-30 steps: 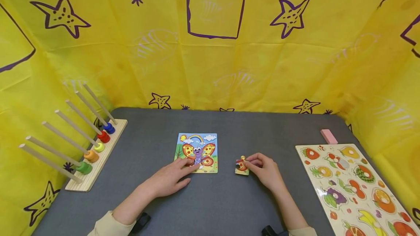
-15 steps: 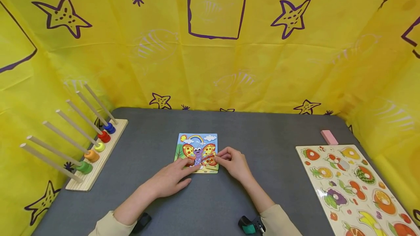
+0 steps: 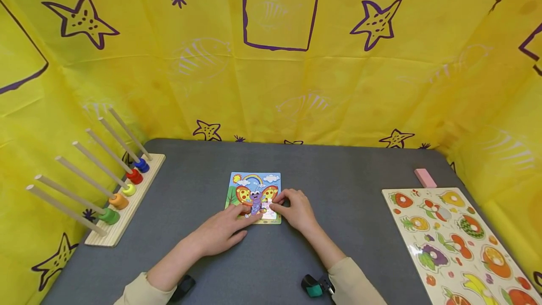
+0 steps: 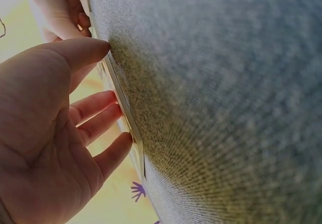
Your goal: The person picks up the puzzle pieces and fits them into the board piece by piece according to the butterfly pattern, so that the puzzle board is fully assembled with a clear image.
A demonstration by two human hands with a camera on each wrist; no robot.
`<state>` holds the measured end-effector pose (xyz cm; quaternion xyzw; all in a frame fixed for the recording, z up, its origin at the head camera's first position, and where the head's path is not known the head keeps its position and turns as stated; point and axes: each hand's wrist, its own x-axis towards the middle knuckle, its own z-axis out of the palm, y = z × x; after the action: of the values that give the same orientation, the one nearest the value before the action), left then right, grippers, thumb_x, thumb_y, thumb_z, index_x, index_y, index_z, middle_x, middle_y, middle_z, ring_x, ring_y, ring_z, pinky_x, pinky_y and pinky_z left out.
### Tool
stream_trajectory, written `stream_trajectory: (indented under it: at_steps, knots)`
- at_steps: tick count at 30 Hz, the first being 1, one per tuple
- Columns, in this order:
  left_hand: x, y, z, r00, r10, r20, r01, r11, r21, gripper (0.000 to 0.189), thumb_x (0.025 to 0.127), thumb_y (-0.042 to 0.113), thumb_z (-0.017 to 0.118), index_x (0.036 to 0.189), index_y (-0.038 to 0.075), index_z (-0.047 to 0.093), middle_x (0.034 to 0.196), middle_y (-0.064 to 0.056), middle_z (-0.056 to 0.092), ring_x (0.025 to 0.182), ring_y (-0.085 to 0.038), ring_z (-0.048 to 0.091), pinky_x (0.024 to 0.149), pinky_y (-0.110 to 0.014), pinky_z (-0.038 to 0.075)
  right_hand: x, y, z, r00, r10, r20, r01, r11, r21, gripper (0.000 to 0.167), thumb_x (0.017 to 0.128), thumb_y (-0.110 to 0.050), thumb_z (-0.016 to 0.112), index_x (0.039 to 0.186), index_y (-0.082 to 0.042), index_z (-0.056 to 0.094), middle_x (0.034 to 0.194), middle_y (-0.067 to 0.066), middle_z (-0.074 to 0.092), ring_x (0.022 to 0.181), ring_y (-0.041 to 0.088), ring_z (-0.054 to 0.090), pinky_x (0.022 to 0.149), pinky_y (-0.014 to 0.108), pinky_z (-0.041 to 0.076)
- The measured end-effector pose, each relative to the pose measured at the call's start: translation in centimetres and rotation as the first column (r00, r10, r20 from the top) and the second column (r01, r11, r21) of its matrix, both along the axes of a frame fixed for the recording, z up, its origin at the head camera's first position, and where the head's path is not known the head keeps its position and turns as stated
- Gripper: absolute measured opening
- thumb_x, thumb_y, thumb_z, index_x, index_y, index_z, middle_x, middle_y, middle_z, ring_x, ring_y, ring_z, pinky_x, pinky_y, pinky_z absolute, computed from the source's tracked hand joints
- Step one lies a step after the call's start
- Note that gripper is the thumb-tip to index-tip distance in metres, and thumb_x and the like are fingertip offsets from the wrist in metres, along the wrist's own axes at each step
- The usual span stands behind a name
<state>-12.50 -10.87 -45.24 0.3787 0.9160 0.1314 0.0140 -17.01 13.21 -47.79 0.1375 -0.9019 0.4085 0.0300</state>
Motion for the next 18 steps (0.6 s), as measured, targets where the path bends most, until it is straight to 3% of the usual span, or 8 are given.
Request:
stream_trajectory:
  at_steps: [8, 18]
  knots:
    - [0.03, 0.12, -0.11, 0.999, -0.013, -0.045, 0.012, 1.0, -0.029, 0.043, 0.095, 0.022, 0.062, 0.138, 0.023, 0.058, 0.125, -0.008, 0.052, 0.112, -0.023, 0.051, 0.084, -0.043, 0.051, -0.04, -0.14, -0.26, 0.999, 0.009, -0.05, -0.007, 0.999, 0.035, 0.017, 0.077, -0.024, 0.084, 0.078, -0.019, 0.068, 0.075, -0.01, 0.058, 0.078, 0.014, 0.052, 0.074, 0.035, 0.041]
    - [0.01, 0.17, -0.2, 0.998, -0.016, -0.058, 0.014, 0.999, -0.032, 0.042, 0.095, 0.022, 0.062, 0.137, 0.023, 0.059, 0.125, -0.008, 0.052, 0.112, -0.023, 0.051, 0.083, -0.043, 0.051, -0.01, -0.29, -0.21, 1.0, -0.009, -0.03, 0.011, 0.998, 0.068, 0.019, 0.077, -0.024, 0.084, 0.078, -0.019, 0.065, 0.076, -0.008, 0.056, 0.073, 0.011, 0.051, 0.069, 0.031, 0.041]
